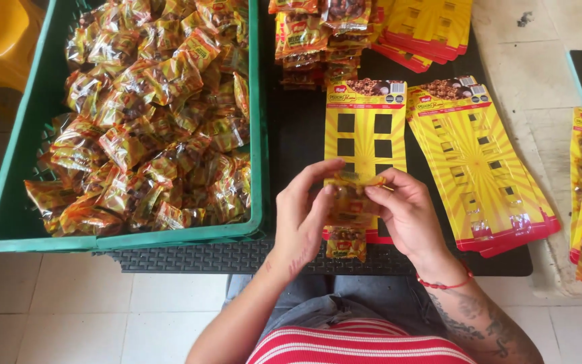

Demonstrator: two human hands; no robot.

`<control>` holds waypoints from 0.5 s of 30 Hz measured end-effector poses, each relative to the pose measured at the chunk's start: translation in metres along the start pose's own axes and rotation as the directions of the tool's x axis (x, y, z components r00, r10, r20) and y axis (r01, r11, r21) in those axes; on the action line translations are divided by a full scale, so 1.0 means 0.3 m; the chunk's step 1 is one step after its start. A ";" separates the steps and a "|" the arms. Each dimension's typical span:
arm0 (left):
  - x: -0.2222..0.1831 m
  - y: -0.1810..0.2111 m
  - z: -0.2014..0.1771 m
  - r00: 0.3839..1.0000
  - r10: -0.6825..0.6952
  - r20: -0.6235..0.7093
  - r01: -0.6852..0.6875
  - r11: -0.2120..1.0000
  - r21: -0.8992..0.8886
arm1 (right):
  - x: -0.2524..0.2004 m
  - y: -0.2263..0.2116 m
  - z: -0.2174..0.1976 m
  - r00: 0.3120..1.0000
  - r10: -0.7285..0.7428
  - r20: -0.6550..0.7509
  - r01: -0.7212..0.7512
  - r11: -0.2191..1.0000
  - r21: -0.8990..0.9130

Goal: Inserting individual snack packets into slots on a cardboard display strip for retail display

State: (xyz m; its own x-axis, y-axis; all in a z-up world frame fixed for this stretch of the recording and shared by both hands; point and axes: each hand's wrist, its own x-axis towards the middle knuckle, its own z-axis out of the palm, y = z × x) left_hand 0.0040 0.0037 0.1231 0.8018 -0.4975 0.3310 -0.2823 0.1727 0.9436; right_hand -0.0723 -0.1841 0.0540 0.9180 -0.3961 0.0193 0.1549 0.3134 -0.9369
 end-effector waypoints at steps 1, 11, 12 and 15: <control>0.003 -0.048 0.017 1.000 -0.003 0.005 0.003 1.000 -0.005 | 0.004 -0.011 0.003 1.000 0.001 -0.007 -0.001 1.000 -0.003; 0.132 -0.405 0.047 0.986 -0.168 0.018 0.144 0.892 0.428 | 0.167 0.105 -0.071 0.977 -0.208 0.055 0.169 0.585 -0.793; 0.158 -0.415 0.055 0.990 -0.137 0.011 0.114 0.861 0.496 | 0.201 0.137 -0.085 0.966 -0.248 0.067 0.187 0.496 -0.848; 0.218 -0.397 0.066 0.992 -0.120 -0.030 0.110 0.749 0.654 | 0.272 0.146 -0.056 0.948 -0.300 0.106 0.225 0.395 -0.891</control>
State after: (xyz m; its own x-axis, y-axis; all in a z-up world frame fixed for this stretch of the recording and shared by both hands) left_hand 0.0797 -0.0662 0.0324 0.8454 -0.4887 0.2157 -0.4675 -0.4813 0.7415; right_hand 0.0031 -0.2172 0.0088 0.8628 -0.3776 0.3361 -0.0574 -0.7337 -0.6770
